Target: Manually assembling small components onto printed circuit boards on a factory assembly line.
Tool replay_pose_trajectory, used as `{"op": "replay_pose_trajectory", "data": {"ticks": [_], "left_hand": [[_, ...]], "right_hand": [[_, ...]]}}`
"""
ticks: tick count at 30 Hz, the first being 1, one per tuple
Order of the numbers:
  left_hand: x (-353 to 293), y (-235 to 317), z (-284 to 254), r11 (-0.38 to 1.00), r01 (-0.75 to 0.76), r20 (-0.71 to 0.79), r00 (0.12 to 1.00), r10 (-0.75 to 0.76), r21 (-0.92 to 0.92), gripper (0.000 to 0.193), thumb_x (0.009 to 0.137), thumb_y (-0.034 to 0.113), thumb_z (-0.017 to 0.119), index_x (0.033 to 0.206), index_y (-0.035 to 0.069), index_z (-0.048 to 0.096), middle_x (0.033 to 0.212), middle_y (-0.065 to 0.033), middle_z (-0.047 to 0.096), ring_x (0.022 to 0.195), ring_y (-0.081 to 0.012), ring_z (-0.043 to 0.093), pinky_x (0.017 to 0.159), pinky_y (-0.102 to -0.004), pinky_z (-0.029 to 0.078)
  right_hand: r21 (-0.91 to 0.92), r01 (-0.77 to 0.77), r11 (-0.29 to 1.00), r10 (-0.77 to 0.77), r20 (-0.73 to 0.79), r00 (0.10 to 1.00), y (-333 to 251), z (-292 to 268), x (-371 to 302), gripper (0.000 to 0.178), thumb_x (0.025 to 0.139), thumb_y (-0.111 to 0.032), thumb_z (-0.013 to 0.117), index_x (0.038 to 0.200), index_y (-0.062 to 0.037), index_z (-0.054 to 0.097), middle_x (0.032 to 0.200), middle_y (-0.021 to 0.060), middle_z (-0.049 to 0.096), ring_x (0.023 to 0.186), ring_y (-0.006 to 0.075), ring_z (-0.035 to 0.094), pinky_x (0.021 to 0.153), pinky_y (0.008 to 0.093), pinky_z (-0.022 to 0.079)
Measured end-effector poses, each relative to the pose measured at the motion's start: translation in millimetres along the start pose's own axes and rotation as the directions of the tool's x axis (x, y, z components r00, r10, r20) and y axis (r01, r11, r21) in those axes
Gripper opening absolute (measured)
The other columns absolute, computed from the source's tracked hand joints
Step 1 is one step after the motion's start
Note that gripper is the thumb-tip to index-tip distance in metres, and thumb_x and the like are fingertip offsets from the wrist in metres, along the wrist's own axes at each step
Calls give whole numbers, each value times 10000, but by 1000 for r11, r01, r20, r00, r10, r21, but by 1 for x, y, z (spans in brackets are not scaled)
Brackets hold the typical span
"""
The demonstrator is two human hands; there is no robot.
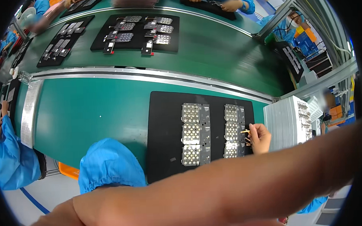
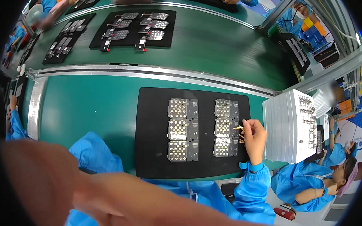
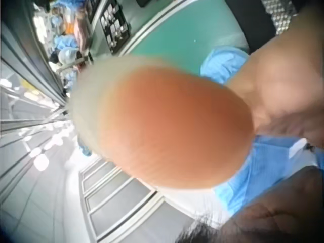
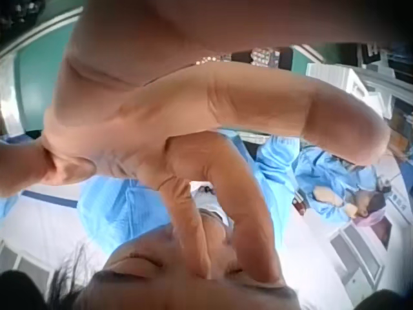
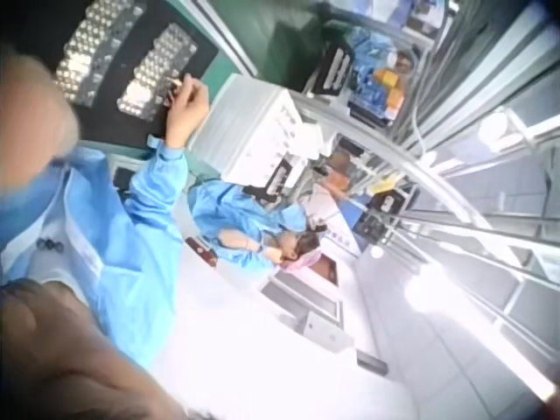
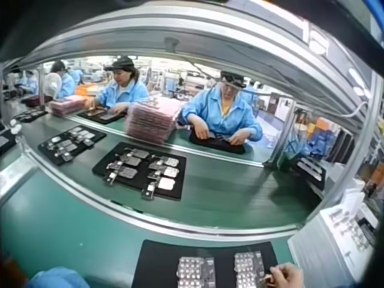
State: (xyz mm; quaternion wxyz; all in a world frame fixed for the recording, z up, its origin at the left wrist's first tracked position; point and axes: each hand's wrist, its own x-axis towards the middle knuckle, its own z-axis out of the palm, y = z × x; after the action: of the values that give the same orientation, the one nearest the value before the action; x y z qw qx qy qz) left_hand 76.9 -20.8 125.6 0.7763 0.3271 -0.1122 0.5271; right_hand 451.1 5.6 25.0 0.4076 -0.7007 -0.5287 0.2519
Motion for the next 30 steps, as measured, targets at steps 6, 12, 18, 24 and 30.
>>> {"op": "replay_pose_trajectory", "data": {"ticks": [6,12,18,24,30], "left_hand": [[8,-4,-18,989,-7,25,1000,3,149,879,895,664,576,1536,89,402,1481,-344,424,1238,-445,574,986,-495,535],[14,0,-29,947,-16,52,999,-1,321,827,887,597,614,1507,81,430,1452,-334,449,1200,-427,590,963,-483,538],[16,7,-41,875,-29,47,999,7,483,777,880,530,652,1477,73,458,1423,-323,474,1162,-409,606,941,-470,542],[22,18,-51,786,-53,76,997,7,616,729,872,463,690,1448,65,486,1394,-313,499,1124,-391,622,918,-458,546],[24,25,-56,654,-64,82,997,3,753,683,865,396,728,1418,58,514,1365,-302,524,1086,-373,638,895,-446,550]], "right_hand": [[137,38,990,-54,114,992,-49,34,-20,104,1007,-121,690,966,-25,692,737,-21,657,647,32,605,565,189,456],[-121,238,964,-209,216,954,-67,74,-33,80,941,-59,728,927,9,688,675,112,646,562,172,622,529,296,468],[-100,413,905,-385,214,898,-78,67,-27,49,910,-24,742,939,7,718,859,126,720,728,208,701,606,312,530],[-1,235,972,-231,178,956,-73,50,-25,67,914,-35,758,968,3,760,882,60,740,688,94,618,602,239,488],[177,52,983,-93,231,969,-78,34,-12,184,975,-26,695,1157,5,697,856,44,728,629,13,563,526,166,432]]}}
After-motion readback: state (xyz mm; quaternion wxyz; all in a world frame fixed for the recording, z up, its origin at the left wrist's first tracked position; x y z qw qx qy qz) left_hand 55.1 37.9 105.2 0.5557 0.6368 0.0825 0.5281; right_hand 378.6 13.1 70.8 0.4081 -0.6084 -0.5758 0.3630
